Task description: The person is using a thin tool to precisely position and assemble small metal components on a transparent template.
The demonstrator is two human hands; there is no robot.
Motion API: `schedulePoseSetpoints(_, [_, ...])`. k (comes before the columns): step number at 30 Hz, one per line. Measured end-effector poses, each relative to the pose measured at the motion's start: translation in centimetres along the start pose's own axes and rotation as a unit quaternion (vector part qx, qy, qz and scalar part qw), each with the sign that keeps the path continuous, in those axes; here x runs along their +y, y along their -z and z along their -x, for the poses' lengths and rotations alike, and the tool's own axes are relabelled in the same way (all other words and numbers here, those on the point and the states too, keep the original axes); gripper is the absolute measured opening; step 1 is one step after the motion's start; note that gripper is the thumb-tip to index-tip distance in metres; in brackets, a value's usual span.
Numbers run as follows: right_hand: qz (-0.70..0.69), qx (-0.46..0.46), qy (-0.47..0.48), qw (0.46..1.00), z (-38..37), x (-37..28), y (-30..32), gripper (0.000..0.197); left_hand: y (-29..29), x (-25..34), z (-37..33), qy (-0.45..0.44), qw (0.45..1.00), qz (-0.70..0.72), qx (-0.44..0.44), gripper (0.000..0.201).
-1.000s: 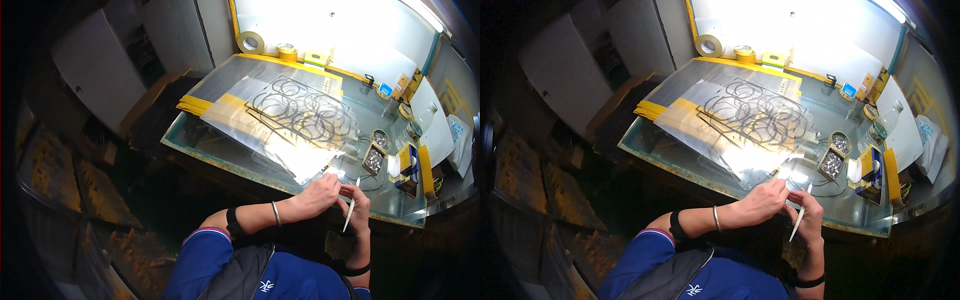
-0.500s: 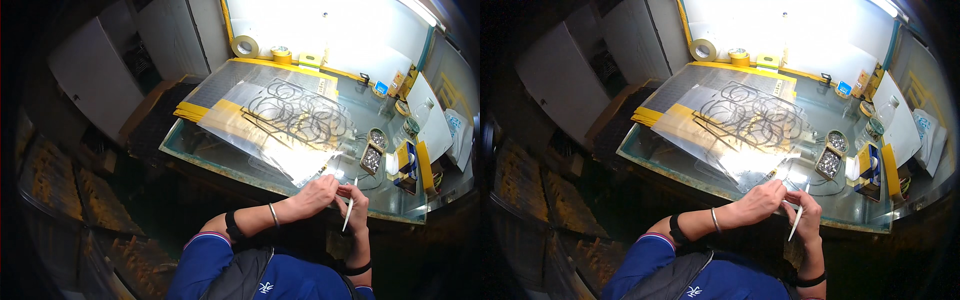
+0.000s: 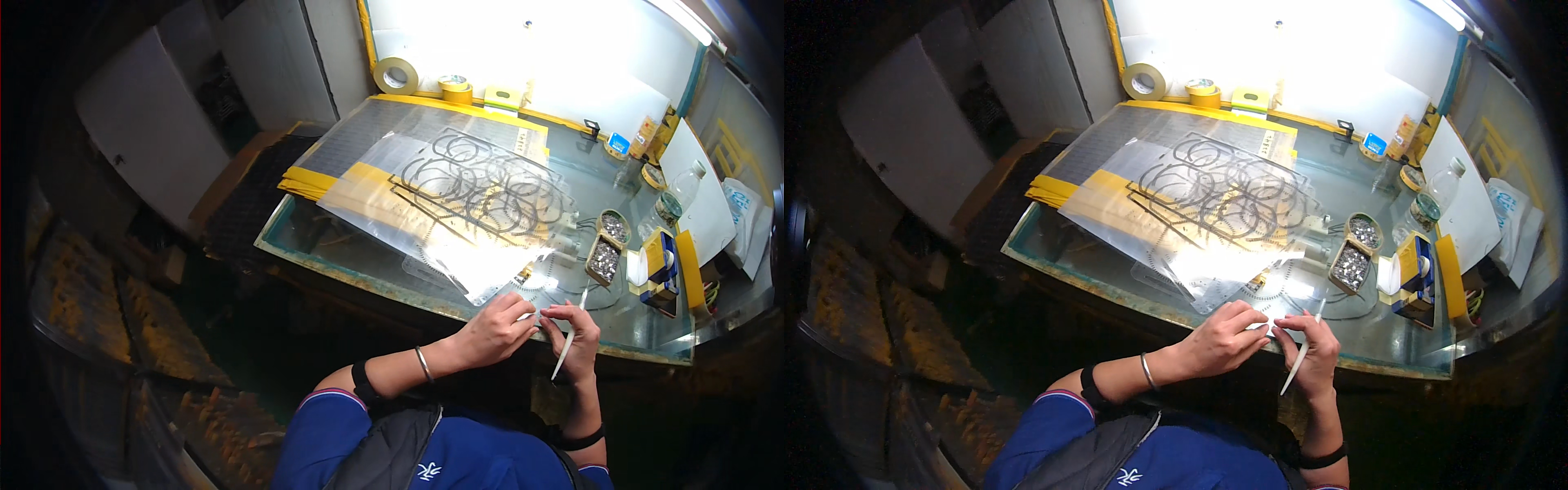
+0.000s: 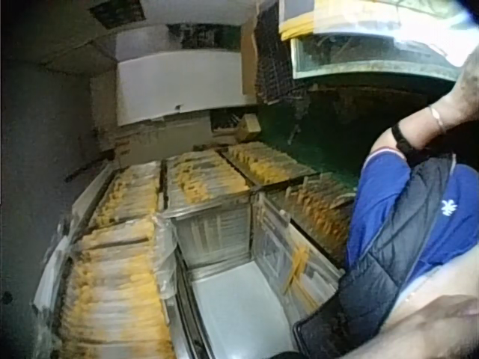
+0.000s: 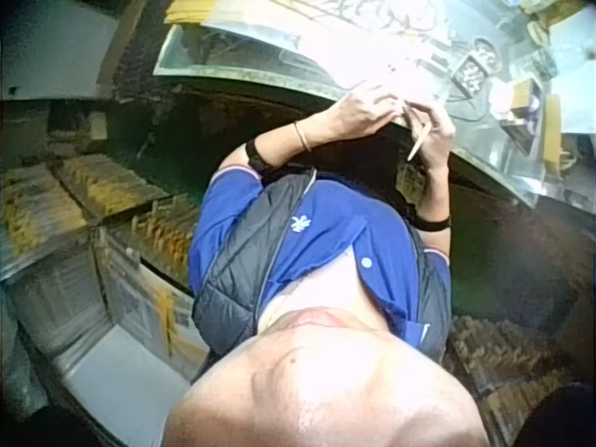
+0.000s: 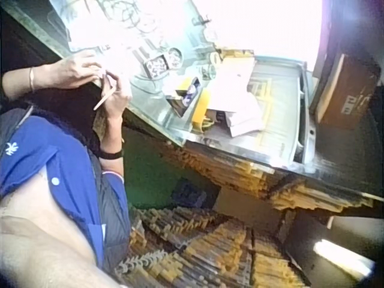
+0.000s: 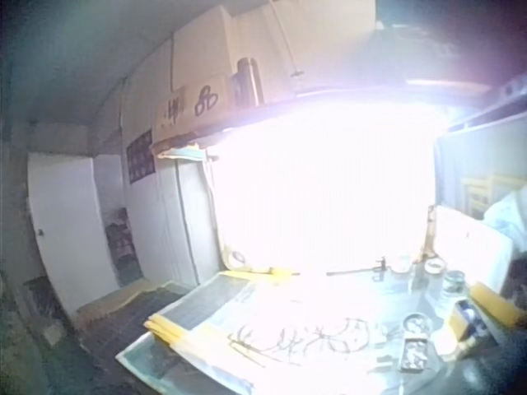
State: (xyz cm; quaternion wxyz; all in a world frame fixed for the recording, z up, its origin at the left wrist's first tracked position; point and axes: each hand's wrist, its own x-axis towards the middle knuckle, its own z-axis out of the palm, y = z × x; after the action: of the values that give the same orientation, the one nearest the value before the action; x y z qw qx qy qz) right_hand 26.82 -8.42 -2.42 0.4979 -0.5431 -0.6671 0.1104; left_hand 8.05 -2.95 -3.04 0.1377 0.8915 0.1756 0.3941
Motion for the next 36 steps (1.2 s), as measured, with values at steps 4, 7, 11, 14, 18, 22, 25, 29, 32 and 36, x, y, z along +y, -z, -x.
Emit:
schedulePoseSetpoints(4, [0.022, 0.018, 0.051, 0.998, -0.1, 0.0, 0.1, 0.016, -0.1, 0.2, -0.3, -0.016, 1.000, -0.020, 0.015, 0.013])
schedulePoseSetpoints(7, [0.065, -0.014, 0.138, 0.988, -0.2, 1.0, 0.2, 0.023, -0.1, -0.2, -0.3, -0.006, 1.000, -0.025, -0.006, 0.012])
schedulePoseSetpoints(11, [0.108, -0.035, 0.126, 0.986, -0.7, 0.3, -0.1, 0.022, 0.4, 0.0, -0.4, 0.002, 0.999, -0.039, -0.006, 0.013])
schedulePoseSetpoints(14, [0.132, -0.050, 0.071, 0.988, -0.6, -0.1, 0.1, 0.023, 0.3, 0.1, -0.8, -0.004, 0.999, -0.044, -0.008, 0.013])
schedulePoseSetpoints(18, [0.130, -0.024, 0.085, 0.988, 0.0, 0.4, -0.4, 0.016, 0.2, 0.2, -1.1, -0.008, 0.999, -0.036, -0.003, 0.013])
schedulePoseSetpoints(22, [0.132, -0.012, 0.081, 0.988, 0.0, 0.2, -0.9, 0.022, 0.3, 0.1, -1.1, -0.005, 0.999, -0.037, -0.002, 0.012])
schedulePoseSetpoints(25, [0.129, 0.008, 0.077, 0.989, 0.1, 0.2, -1.3, 0.023, 0.2, 0.1, -1.1, 0.001, 0.999, -0.034, 0.000, 0.011])
schedulePoseSetpoints(29, [0.134, 0.035, 0.052, 0.989, 0.4, 0.4, -1.7, 0.022, 0.1, 0.1, -1.2, 0.000, 0.999, -0.032, 0.003, 0.010])
schedulePoseSetpoints(32, [0.129, 0.041, 0.050, 0.990, 0.4, 0.4, -1.8, 0.021, 0.1, 0.1, -1.2, 0.001, 0.999, -0.032, 0.003, 0.010])
schedulePoseSetpoints(36, [0.126, 0.059, 0.081, 0.987, 0.4, 0.8, -2.0, 0.022, 0.0, 0.1, -1.1, 0.003, 1.000, -0.030, 0.000, 0.010])
